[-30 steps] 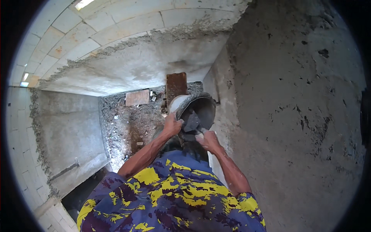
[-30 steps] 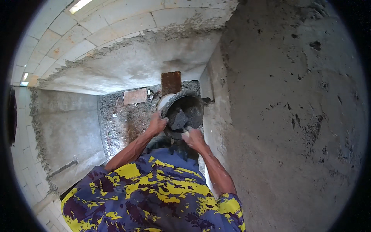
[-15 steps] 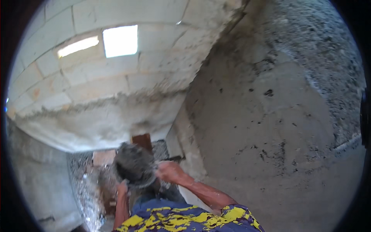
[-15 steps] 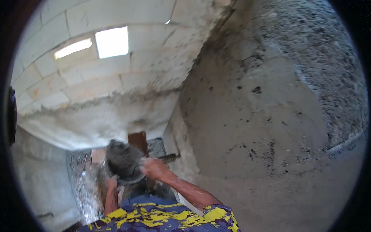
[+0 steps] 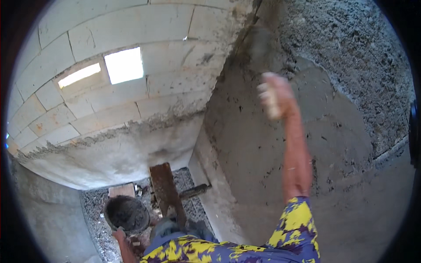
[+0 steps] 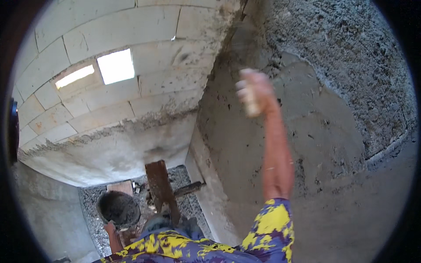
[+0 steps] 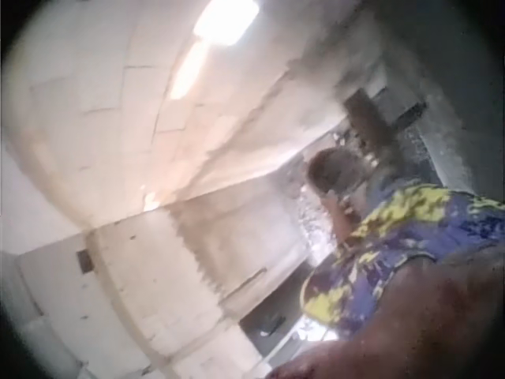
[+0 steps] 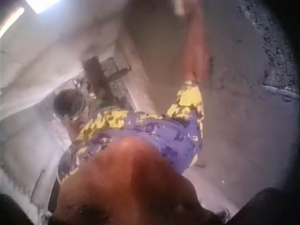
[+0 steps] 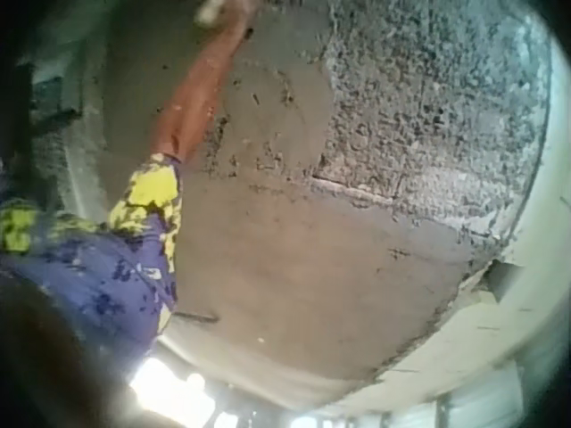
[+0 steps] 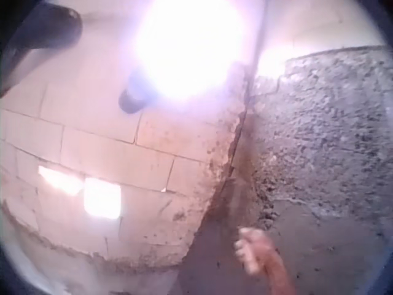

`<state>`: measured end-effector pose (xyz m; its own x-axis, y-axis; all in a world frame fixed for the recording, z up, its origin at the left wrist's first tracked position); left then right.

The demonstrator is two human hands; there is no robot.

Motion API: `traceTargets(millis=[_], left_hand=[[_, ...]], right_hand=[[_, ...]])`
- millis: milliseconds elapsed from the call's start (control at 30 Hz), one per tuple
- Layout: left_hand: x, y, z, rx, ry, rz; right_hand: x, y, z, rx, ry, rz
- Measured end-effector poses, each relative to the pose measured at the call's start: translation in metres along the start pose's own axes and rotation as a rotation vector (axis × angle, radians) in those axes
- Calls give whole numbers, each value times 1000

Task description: The person scoops mortar from a bucket and applies it to a wall using a trowel, then uses a long board to level and scrape the surface.

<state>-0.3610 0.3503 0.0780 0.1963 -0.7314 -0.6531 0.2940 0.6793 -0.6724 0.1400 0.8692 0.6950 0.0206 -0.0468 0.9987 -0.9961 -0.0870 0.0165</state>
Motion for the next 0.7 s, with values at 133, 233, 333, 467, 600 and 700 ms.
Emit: traceTargets(millis=[133, 233, 333, 467, 600, 700], left_hand=[[-60, -2, 36, 308, 32, 164], [-61, 12, 27, 252, 182, -134], [-74, 47, 56, 222, 313, -347], [-169, 58, 182, 713, 438, -93], [-155, 119, 236, 807, 638, -6], [-161, 136, 290, 894, 664, -120]], right_hand=[[-3, -69, 103, -274, -256, 222], [-64, -56, 166, -250, -150, 389], [-162, -29, 209, -18, 125, 800], [-307, 2, 255, 515, 199, 1213], [-402, 25, 279, 674, 96, 1280], [-418, 39, 296, 826, 218, 1181]])
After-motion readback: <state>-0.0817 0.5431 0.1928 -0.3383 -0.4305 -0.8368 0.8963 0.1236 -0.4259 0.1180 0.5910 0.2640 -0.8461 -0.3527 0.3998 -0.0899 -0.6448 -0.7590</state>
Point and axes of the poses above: each hand's wrist, its own z-axis away from the middle knuckle, its own y-axis out of the palm, x = y × z, the point moved 2 cm from there along -z, towards the middle knuckle, and after that the axes turned 12 degrees about -z, right-handed, at the moved point
